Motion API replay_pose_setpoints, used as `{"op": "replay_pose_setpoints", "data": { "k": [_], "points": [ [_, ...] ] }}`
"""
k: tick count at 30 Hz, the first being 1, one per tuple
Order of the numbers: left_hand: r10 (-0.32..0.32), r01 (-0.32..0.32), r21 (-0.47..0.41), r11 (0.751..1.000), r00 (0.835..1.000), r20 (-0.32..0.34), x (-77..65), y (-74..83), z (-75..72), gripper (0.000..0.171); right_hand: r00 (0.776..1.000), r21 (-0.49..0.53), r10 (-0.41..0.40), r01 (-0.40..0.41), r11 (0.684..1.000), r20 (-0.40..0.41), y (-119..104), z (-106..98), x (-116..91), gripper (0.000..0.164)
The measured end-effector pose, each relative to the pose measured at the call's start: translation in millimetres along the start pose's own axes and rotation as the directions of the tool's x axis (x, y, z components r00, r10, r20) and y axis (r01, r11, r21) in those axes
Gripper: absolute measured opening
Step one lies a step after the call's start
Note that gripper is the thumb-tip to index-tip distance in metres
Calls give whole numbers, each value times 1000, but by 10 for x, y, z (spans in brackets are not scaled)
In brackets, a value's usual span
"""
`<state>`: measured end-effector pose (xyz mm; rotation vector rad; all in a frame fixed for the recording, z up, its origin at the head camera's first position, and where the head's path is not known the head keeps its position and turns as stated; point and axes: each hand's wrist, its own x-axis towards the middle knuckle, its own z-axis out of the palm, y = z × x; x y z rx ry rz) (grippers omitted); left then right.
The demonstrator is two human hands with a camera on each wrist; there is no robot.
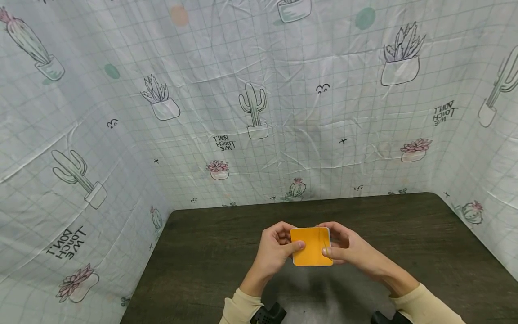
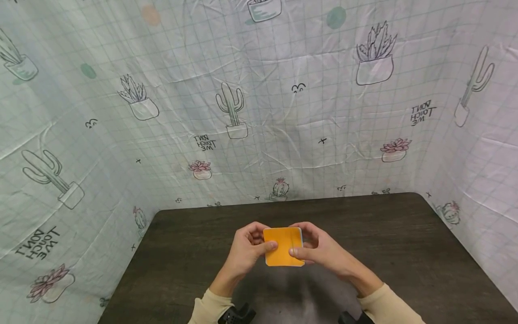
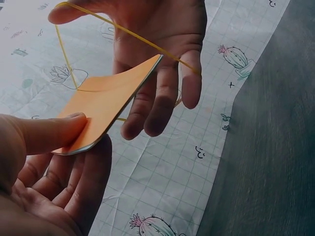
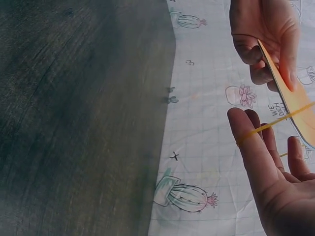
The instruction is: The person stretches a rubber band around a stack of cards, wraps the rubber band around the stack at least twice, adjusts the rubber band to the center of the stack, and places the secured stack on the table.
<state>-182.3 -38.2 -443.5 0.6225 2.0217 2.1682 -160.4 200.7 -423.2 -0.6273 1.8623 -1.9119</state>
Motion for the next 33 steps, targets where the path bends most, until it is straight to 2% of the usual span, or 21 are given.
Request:
{"op": "replay_pose_setpoints", "data": {
  "k": [11, 18, 22, 33],
  "points": [
    [12, -12, -2, 1000, 998, -54, 28, -22, -1, 21, 1000, 62, 14, -14, 998, 0, 91, 67, 11, 54],
    [-7, 0, -87, 996, 996, -88, 56, -32, 12, 25, 998, 92, 24, -20, 996, -51, 173, 138, 21, 61],
    [-27, 12, -115, 993, 991, -133, 78, -49, 27, 25, 994, 96, 43, -34, 995, -99, 213, 164, 25, 60],
    [-33, 5, -135, 991, 979, -201, 112, -36, 52, 23, 982, 80, 122, -112, 991, -146, 273, 206, 5, 63]
  ]
}}
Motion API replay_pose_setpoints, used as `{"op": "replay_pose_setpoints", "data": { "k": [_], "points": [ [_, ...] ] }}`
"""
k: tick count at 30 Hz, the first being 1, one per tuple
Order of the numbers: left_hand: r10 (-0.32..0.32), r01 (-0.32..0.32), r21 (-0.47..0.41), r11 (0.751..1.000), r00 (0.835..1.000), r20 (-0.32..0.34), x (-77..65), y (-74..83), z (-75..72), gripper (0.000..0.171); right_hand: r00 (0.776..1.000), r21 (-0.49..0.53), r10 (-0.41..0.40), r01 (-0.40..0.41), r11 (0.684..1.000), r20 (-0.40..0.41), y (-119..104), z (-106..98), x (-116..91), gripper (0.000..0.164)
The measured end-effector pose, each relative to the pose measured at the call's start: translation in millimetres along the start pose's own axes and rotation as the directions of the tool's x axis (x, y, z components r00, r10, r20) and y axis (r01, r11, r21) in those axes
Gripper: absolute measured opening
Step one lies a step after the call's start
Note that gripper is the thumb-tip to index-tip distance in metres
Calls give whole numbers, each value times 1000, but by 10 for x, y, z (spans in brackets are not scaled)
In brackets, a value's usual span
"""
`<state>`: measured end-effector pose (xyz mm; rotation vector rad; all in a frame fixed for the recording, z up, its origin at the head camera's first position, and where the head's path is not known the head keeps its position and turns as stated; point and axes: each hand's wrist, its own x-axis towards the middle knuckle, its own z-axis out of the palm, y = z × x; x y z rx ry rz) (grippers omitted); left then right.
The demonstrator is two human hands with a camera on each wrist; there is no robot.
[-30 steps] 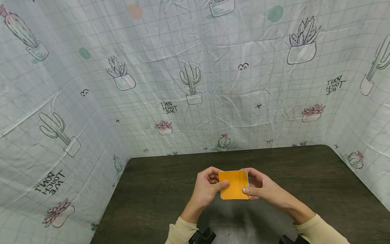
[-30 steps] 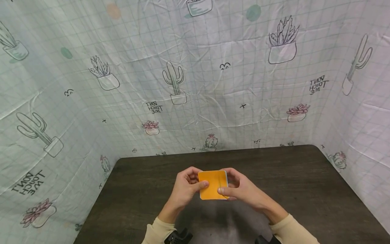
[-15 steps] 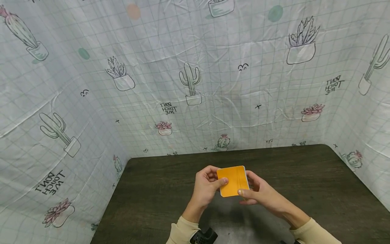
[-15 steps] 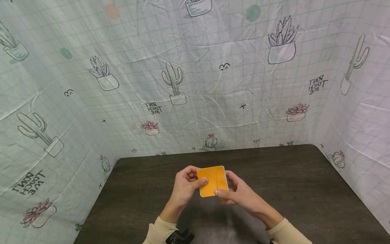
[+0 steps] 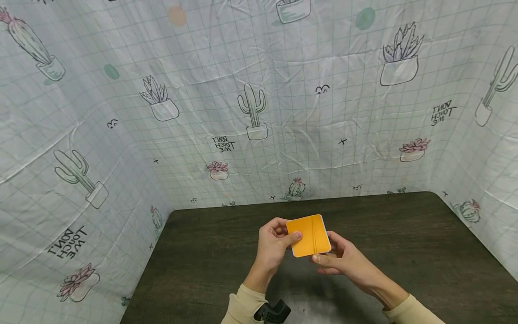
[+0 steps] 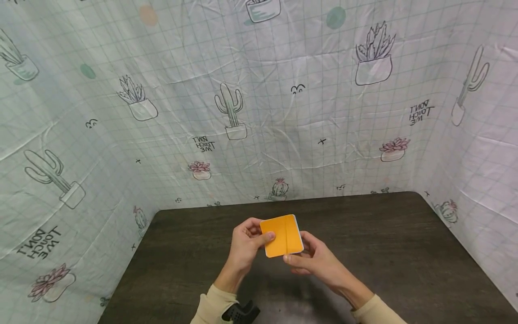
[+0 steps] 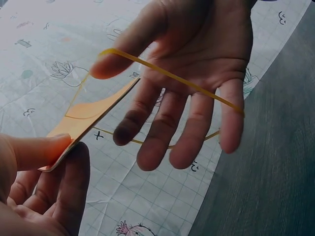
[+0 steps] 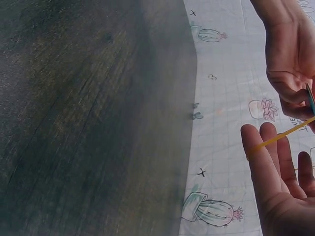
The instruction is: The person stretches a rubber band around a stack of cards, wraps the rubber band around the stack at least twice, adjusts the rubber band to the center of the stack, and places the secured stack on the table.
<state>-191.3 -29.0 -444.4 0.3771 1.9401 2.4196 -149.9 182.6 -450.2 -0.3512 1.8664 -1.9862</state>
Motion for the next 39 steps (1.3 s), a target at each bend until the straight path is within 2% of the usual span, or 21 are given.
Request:
{"op": "replay_pose_setpoints", "data": {
  "k": [4, 10, 18, 24, 30, 34, 39],
  "points": [
    [-1, 1, 11, 1000, 1000, -20, 15, -5, 5, 22, 1000, 6, 22, -22, 1000, -6, 24, -1, -11, 67],
    [-5, 5, -7, 1000, 999, -36, 39, 3, 15, 23, 1000, 35, 13, -14, 999, 18, 85, -1, -20, 68],
    [-11, 7, -40, 999, 997, -82, 83, -2, 22, 23, 999, -7, 14, -13, 1000, 31, 189, 11, -18, 47],
    [-32, 28, -42, 999, 994, -106, 109, -2, 22, 22, 995, -28, -29, 32, 999, 93, 251, 26, -21, 34],
    [-52, 47, -49, 998, 992, -114, 124, -21, 30, 21, 990, -60, -81, 89, 994, 117, 271, 67, -30, 29],
    [-49, 44, -39, 998, 991, -121, 140, -31, 36, 21, 981, -148, -139, 159, 976, 135, 287, 94, -27, 26],
    [-64, 60, -38, 997, 991, -120, 156, -43, 41, 20, 957, -282, -236, 276, 919, 168, 319, 157, -42, 24]
  ]
}}
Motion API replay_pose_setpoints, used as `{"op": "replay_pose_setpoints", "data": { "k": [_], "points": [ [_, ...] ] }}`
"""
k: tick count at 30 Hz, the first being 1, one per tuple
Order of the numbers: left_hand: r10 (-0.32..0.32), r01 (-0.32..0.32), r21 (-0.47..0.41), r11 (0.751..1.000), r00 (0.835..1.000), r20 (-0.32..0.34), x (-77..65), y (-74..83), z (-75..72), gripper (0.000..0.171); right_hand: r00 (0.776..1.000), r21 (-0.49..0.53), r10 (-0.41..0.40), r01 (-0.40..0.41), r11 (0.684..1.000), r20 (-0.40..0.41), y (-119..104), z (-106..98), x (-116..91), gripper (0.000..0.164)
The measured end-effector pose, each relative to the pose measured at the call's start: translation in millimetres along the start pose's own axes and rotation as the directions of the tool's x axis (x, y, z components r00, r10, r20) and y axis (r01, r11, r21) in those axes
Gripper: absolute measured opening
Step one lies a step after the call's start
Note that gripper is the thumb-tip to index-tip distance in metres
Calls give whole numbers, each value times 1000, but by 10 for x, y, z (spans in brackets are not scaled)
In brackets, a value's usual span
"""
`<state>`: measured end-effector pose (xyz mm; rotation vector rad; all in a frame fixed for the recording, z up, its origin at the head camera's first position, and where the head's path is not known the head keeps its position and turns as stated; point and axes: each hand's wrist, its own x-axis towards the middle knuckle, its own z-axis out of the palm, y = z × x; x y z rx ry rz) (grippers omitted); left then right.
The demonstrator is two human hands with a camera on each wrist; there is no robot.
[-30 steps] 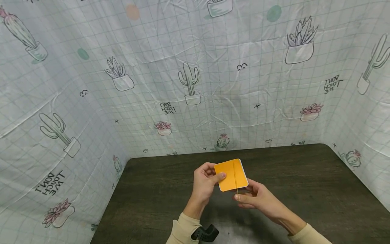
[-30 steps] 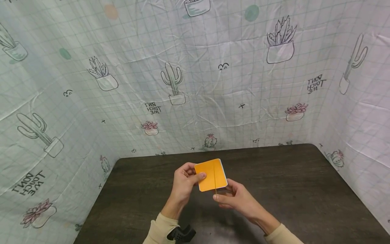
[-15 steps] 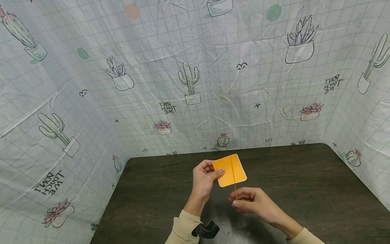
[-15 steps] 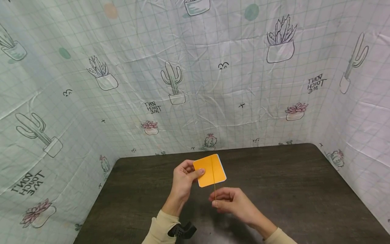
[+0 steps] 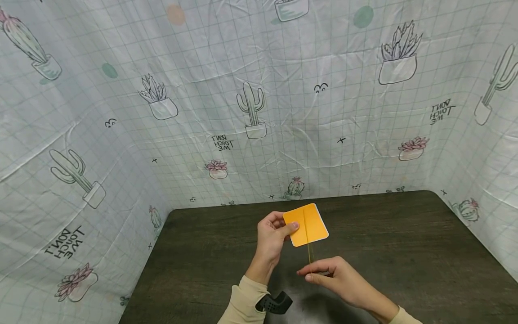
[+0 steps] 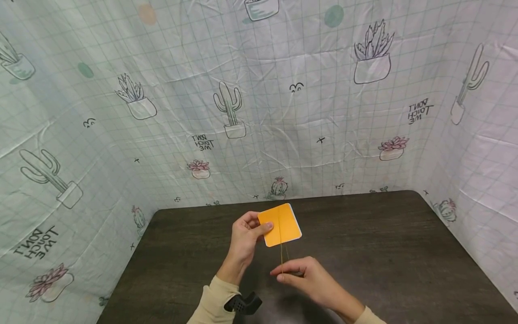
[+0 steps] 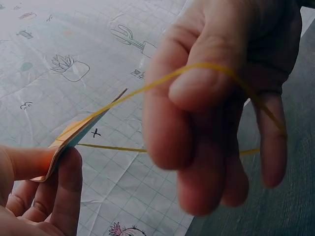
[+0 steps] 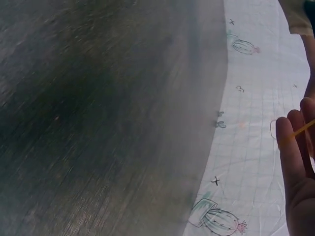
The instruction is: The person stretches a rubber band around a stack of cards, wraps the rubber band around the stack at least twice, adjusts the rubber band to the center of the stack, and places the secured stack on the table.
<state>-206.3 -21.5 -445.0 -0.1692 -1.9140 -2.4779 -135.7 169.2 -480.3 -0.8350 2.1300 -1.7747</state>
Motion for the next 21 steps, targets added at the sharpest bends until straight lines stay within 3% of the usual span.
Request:
{"op": "replay_pose_setpoints", "data": {
  "k": [5, 9, 15, 21],
  "points": [
    [-19, 19, -3, 1000, 1000, 5, 12, -19, -15, 19, 994, -46, -113, 113, 992, 7, 23, 73, 3, 24],
    [-31, 31, -6, 999, 1000, 3, 21, -28, -21, 20, 964, -112, -265, 263, 958, -3, 39, 117, 15, 26],
    [-54, 54, -10, 998, 998, -9, 36, -40, -23, 23, 904, -286, -428, 409, 867, -7, 54, 157, 30, 39],
    [-62, 62, -29, 998, 998, -12, 43, -59, -10, 23, 835, -501, -550, 480, 720, 9, 68, 162, 37, 45]
  ]
}}
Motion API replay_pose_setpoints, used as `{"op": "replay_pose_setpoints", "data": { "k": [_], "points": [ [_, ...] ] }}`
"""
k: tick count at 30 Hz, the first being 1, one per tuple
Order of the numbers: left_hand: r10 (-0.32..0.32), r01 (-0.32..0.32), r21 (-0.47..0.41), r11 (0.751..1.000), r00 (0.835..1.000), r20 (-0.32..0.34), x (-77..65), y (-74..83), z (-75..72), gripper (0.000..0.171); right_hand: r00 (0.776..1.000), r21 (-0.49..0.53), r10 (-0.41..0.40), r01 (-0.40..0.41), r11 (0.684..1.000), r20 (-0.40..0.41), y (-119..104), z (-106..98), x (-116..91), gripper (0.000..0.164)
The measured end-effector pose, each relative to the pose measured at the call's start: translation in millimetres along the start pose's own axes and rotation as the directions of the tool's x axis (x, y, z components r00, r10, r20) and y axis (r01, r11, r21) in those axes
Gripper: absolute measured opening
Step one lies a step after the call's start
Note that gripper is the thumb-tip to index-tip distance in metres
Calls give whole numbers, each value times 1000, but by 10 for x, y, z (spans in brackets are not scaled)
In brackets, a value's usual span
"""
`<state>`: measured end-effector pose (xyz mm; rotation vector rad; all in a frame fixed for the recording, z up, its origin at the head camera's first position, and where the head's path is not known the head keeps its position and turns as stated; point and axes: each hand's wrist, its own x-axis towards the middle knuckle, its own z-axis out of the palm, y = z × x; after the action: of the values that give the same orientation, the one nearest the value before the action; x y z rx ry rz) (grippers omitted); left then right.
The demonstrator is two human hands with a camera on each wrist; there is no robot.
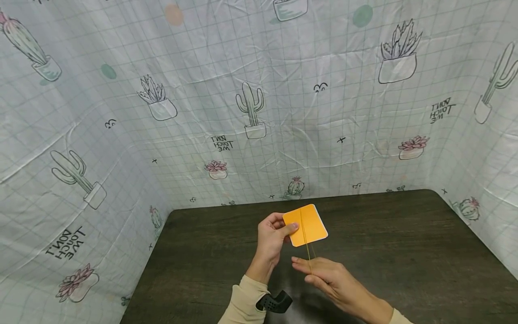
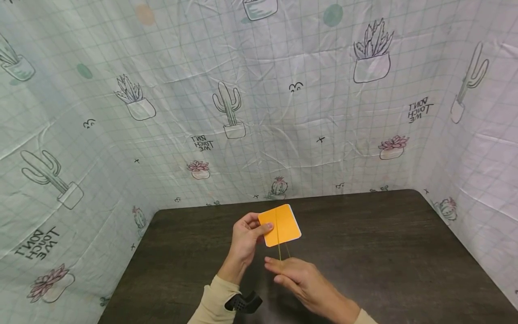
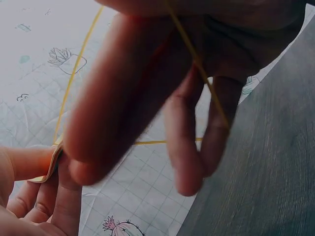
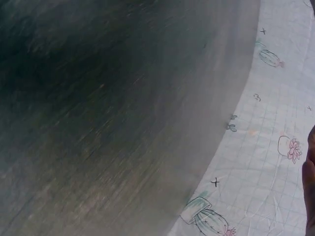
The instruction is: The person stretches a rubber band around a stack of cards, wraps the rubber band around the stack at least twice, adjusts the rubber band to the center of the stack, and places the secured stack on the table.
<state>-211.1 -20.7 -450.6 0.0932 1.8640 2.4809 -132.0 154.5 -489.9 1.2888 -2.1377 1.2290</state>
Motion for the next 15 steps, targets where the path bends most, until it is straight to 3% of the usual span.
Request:
{"op": "replay_pose_setpoints", "data": {
  "k": [4, 8, 15],
  "points": [
    [8, -8, -6, 1000, 1000, 2, -7, -3, 10, 23, 998, -120, -53, 50, 991, -16, -9, 8, 10, 42],
    [13, -13, -5, 1000, 1000, 5, -8, -12, 15, 24, 998, -228, -67, 65, 971, -1, -20, 11, 28, 51],
    [-6, 5, -26, 1000, 1000, -17, -5, -28, 35, 22, 997, -342, -79, 71, 937, -10, -7, 22, 37, 63]
  ]
}}
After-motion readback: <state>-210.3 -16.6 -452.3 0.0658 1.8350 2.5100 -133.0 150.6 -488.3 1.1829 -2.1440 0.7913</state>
